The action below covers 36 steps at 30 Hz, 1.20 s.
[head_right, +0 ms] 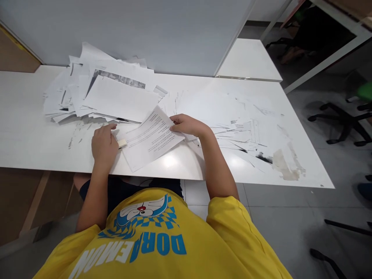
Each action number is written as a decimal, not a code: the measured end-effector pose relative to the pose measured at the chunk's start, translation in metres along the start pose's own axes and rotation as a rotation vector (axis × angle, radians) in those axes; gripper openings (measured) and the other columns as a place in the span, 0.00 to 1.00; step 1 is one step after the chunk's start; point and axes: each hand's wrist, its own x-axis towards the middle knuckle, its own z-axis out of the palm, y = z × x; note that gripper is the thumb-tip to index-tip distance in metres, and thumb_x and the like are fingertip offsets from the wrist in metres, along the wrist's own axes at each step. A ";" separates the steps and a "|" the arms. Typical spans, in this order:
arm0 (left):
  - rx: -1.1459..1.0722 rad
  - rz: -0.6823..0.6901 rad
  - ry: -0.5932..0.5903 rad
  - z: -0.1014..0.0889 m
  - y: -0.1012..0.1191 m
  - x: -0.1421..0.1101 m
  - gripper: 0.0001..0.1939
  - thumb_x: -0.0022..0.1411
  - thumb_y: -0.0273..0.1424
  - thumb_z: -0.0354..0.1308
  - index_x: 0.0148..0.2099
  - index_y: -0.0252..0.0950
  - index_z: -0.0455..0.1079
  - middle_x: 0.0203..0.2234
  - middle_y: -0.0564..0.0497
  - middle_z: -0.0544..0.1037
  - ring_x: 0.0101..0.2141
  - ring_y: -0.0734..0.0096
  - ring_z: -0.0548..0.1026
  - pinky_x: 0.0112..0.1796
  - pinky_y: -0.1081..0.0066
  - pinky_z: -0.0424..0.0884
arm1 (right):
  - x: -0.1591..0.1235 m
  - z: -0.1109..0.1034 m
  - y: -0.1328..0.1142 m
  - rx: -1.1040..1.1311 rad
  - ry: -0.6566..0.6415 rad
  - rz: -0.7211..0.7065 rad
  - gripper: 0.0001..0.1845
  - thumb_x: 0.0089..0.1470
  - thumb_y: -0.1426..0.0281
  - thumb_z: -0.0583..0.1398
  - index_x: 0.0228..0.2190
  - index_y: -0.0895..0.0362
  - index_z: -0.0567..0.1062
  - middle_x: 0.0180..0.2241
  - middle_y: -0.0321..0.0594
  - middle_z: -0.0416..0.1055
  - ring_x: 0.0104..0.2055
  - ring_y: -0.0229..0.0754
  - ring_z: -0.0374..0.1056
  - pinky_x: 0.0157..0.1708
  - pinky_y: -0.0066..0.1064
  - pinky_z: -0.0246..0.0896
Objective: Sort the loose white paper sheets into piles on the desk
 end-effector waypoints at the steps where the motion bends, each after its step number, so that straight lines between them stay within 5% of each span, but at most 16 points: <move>1: 0.008 0.005 -0.019 0.000 -0.001 0.000 0.25 0.63 0.20 0.44 0.56 0.41 0.73 0.50 0.42 0.79 0.53 0.45 0.70 0.53 0.47 0.65 | 0.000 0.001 0.000 0.001 -0.004 0.002 0.12 0.50 0.75 0.66 0.38 0.56 0.85 0.38 0.45 0.82 0.43 0.58 0.78 0.52 0.53 0.71; 10: 0.136 0.042 -0.245 -0.004 0.007 0.008 0.26 0.62 0.18 0.46 0.58 0.38 0.71 0.53 0.36 0.76 0.59 0.37 0.66 0.55 0.41 0.64 | 0.001 0.001 0.001 -0.021 -0.006 0.042 0.11 0.51 0.74 0.65 0.37 0.54 0.85 0.37 0.41 0.82 0.44 0.55 0.77 0.50 0.48 0.72; 15: 0.281 0.074 -0.355 -0.011 0.021 0.011 0.25 0.64 0.18 0.43 0.57 0.36 0.70 0.54 0.36 0.75 0.61 0.41 0.66 0.54 0.47 0.69 | 0.000 0.001 -0.004 -0.042 0.002 0.036 0.12 0.49 0.73 0.66 0.38 0.55 0.84 0.36 0.39 0.82 0.42 0.51 0.76 0.47 0.43 0.74; 28: 0.085 0.121 -0.293 -0.014 0.006 0.009 0.23 0.61 0.18 0.44 0.51 0.38 0.73 0.50 0.43 0.79 0.55 0.51 0.73 0.53 0.54 0.73 | 0.000 -0.001 -0.007 0.006 -0.004 -0.030 0.09 0.47 0.68 0.63 0.34 0.54 0.80 0.37 0.40 0.80 0.42 0.50 0.75 0.44 0.41 0.70; 30: 0.029 0.126 -0.320 -0.016 0.005 0.009 0.23 0.62 0.19 0.44 0.51 0.39 0.74 0.52 0.46 0.79 0.56 0.54 0.74 0.53 0.57 0.73 | -0.002 -0.009 -0.004 -0.040 0.095 -0.028 0.08 0.48 0.67 0.62 0.33 0.54 0.78 0.35 0.39 0.78 0.40 0.49 0.73 0.42 0.40 0.68; 36: -0.058 0.106 -0.378 -0.021 0.006 0.009 0.21 0.66 0.25 0.44 0.52 0.40 0.75 0.54 0.46 0.78 0.57 0.56 0.74 0.55 0.59 0.72 | -0.010 -0.052 0.021 -0.340 0.665 0.099 0.04 0.45 0.72 0.55 0.27 0.53 0.68 0.29 0.37 0.68 0.34 0.46 0.65 0.37 0.38 0.62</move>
